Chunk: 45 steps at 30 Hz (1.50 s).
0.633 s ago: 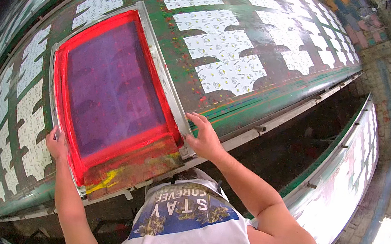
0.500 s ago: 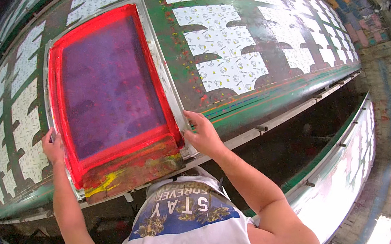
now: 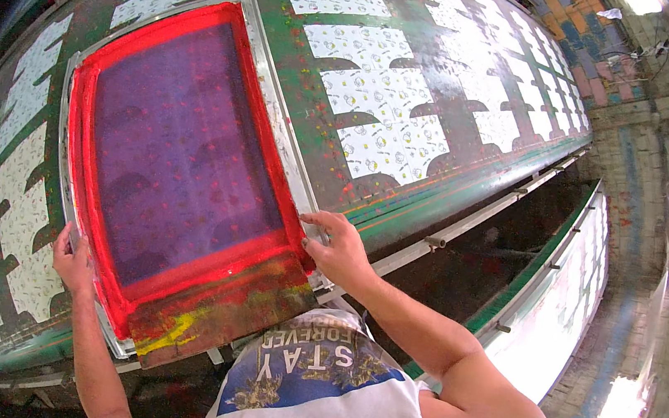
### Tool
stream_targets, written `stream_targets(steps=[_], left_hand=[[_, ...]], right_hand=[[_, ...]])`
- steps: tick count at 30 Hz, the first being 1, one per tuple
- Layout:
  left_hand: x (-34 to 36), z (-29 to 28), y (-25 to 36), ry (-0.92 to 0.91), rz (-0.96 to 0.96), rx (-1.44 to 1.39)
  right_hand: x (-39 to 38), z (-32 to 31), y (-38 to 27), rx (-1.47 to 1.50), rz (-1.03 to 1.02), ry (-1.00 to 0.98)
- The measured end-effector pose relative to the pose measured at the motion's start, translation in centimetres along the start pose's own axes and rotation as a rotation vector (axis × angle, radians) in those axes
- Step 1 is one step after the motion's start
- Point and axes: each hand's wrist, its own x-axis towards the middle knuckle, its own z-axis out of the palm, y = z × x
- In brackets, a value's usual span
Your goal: The person performs screen printing by repeatedly placing a red-framed screen over patterned sheets on a long table and using a squeegee to pull purple ink across the mesh. The person lifts the screen, moves to the next sheet, and repeats the process along the table.
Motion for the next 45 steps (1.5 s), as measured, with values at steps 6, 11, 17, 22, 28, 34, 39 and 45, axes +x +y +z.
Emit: stream_targets(steps=[6,11,17,22,28,34,39,45], left_hand=[[1.2,-0.8,3.1,-0.036,-0.005,-0.171],[1.5,0.9,8.5,0.002,0.013,-0.146],[-1.6,9.9,16.4,0.067,0.026,-0.177],[-5.5,19.4,22.4,0.091,0.019,-0.174],[-11.5,29.2,28.7,0.111,-0.002,-0.270],[-15.3,34.1,33.4,0.126,-0.012,-0.180],[-16.4,35.9,35.0,0.101,0.004,-0.203],[-16.8,36.5,36.0,0.098,0.004,-0.244]], right_hand=[[-1.4,-2.1,-1.5,-0.001,-0.119,0.103],[0.3,-5.2,0.2,0.003,-0.149,0.152],[4.8,-13.0,6.7,0.060,-0.146,0.232],[8.2,-21.6,13.1,0.191,-0.016,0.236],[10.4,-32.2,21.3,0.556,0.143,0.152],[10.8,-37.6,25.6,0.576,0.196,0.143],[10.8,-39.7,27.5,0.588,0.200,0.110],[10.7,-40.9,28.8,0.597,0.171,0.052]])
